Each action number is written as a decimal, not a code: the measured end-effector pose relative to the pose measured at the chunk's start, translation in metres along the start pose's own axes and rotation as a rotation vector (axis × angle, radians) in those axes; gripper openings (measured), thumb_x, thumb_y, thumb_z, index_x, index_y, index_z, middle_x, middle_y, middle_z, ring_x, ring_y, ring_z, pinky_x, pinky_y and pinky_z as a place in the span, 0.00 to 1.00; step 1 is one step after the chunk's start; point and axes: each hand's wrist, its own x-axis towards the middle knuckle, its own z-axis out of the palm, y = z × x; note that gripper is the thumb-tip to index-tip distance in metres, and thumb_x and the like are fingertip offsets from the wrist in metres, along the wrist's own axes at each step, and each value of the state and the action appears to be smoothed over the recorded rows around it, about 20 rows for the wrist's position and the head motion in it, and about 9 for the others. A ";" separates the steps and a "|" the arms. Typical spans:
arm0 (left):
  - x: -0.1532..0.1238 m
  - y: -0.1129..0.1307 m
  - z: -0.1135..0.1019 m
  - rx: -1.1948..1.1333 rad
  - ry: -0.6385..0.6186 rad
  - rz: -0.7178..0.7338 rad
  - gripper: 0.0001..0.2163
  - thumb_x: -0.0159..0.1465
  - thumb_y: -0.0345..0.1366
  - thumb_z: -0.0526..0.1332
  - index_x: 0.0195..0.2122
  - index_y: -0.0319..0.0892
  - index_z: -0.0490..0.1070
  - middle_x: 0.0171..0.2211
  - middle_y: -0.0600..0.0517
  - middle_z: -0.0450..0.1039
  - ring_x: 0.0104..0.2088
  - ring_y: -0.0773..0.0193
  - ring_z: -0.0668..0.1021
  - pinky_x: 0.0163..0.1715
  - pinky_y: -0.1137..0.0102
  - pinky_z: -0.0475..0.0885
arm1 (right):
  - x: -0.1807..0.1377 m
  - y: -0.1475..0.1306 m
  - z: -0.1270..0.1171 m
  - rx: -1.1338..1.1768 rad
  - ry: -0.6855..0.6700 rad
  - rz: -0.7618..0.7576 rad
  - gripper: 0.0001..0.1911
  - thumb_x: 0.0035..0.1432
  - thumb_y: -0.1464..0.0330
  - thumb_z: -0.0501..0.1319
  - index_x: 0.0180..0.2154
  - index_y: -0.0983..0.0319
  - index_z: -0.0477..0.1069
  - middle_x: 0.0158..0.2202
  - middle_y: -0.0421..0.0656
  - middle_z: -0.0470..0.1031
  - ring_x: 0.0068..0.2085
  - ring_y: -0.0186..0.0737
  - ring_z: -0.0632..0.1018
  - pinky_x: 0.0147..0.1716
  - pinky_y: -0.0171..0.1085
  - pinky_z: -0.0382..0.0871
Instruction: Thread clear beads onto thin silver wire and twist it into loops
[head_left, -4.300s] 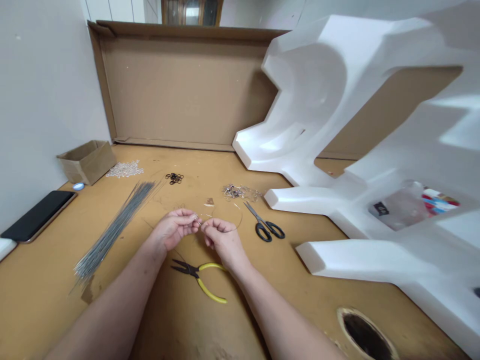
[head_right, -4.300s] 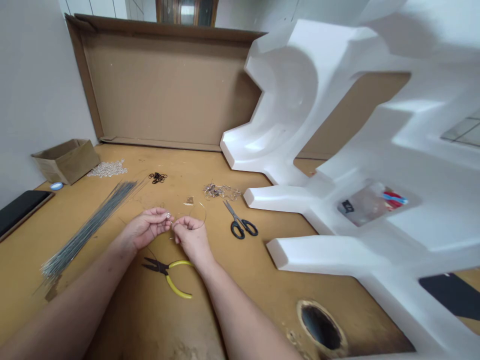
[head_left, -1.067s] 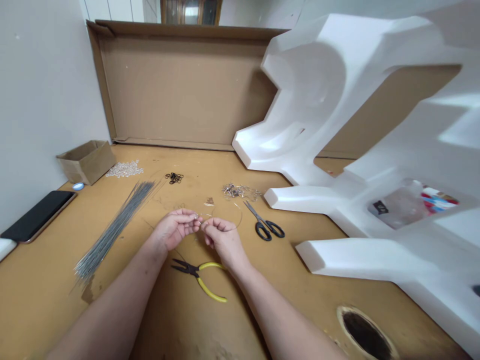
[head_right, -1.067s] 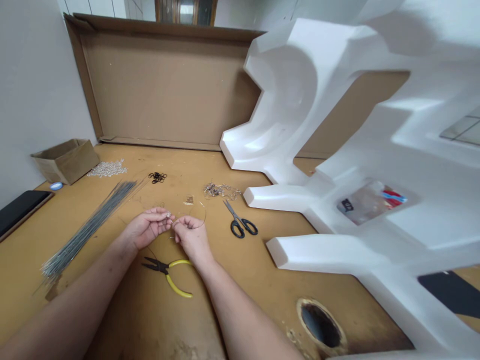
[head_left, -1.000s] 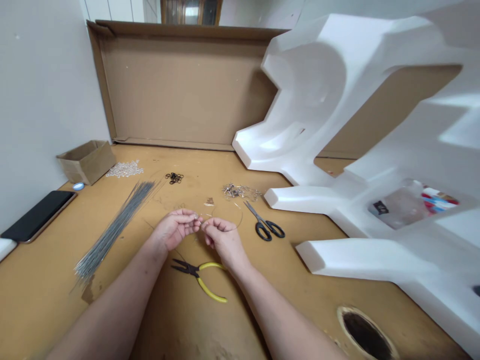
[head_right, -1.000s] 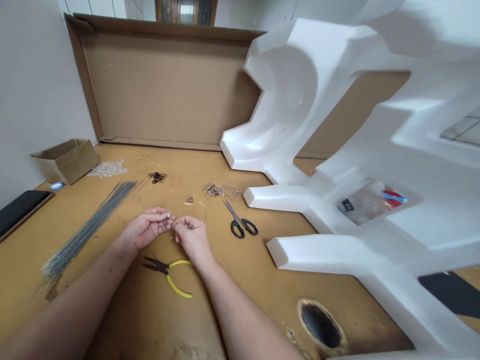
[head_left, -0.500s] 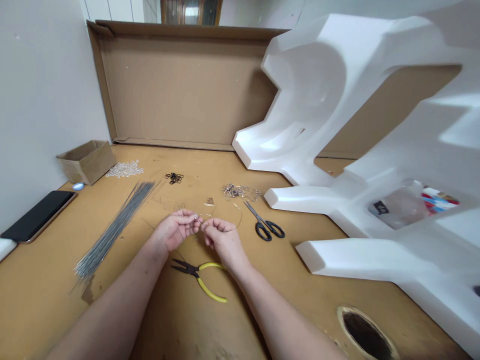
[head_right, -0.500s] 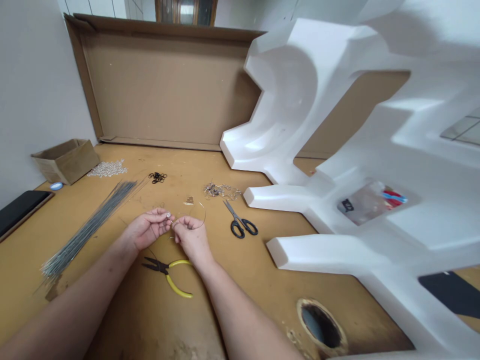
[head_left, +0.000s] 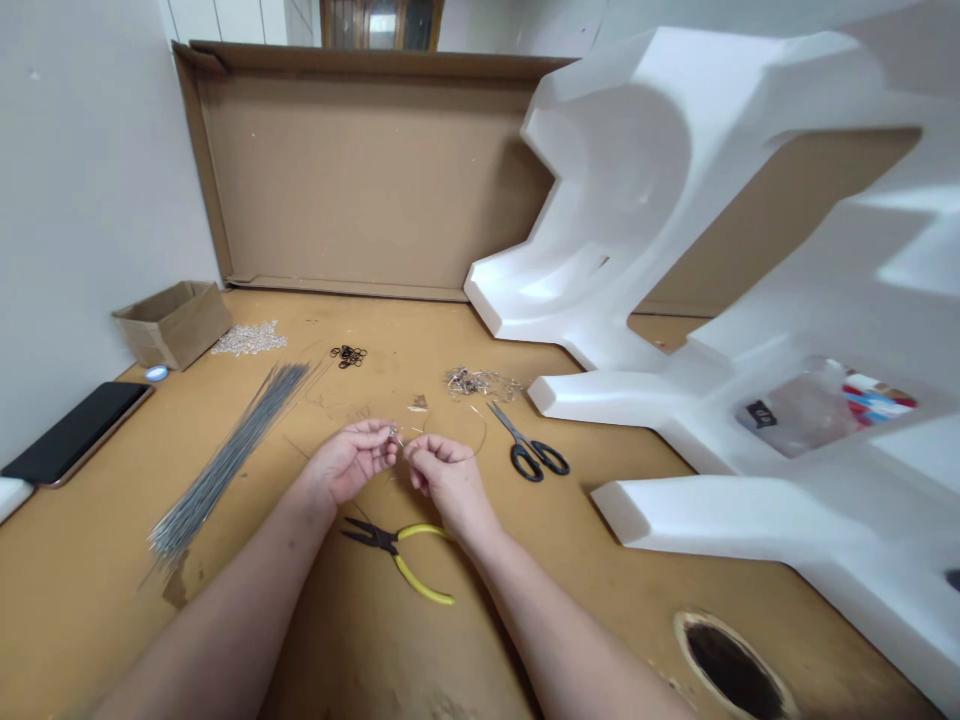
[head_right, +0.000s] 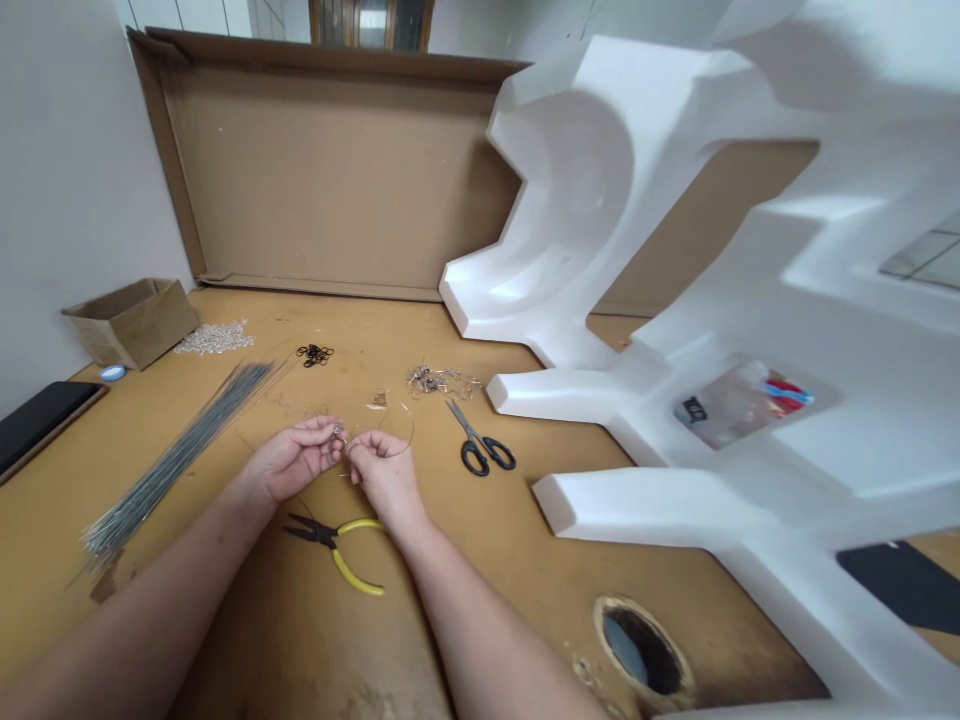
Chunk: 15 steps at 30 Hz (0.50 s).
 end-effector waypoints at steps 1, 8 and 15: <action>0.000 0.000 0.000 0.001 0.003 0.000 0.10 0.54 0.17 0.50 0.23 0.32 0.68 0.19 0.50 0.69 0.20 0.72 0.72 0.21 0.78 0.67 | 0.000 0.000 0.000 0.000 0.002 0.004 0.05 0.37 0.71 0.54 0.15 0.63 0.64 0.07 0.32 0.60 0.12 0.25 0.56 0.13 0.28 0.45; 0.001 -0.001 -0.002 0.021 -0.025 0.028 0.09 0.53 0.17 0.52 0.24 0.33 0.68 0.18 0.51 0.68 0.20 0.73 0.71 0.22 0.79 0.66 | -0.001 0.000 0.001 -0.006 -0.005 0.002 0.04 0.36 0.71 0.54 0.15 0.63 0.65 0.07 0.32 0.60 0.12 0.25 0.56 0.13 0.28 0.45; 0.002 -0.002 -0.003 0.028 -0.040 0.044 0.09 0.51 0.17 0.53 0.23 0.33 0.69 0.17 0.51 0.68 0.20 0.73 0.71 0.22 0.79 0.66 | -0.002 -0.001 0.000 -0.007 -0.010 -0.002 0.04 0.37 0.71 0.54 0.15 0.63 0.64 0.07 0.32 0.59 0.12 0.25 0.56 0.13 0.28 0.46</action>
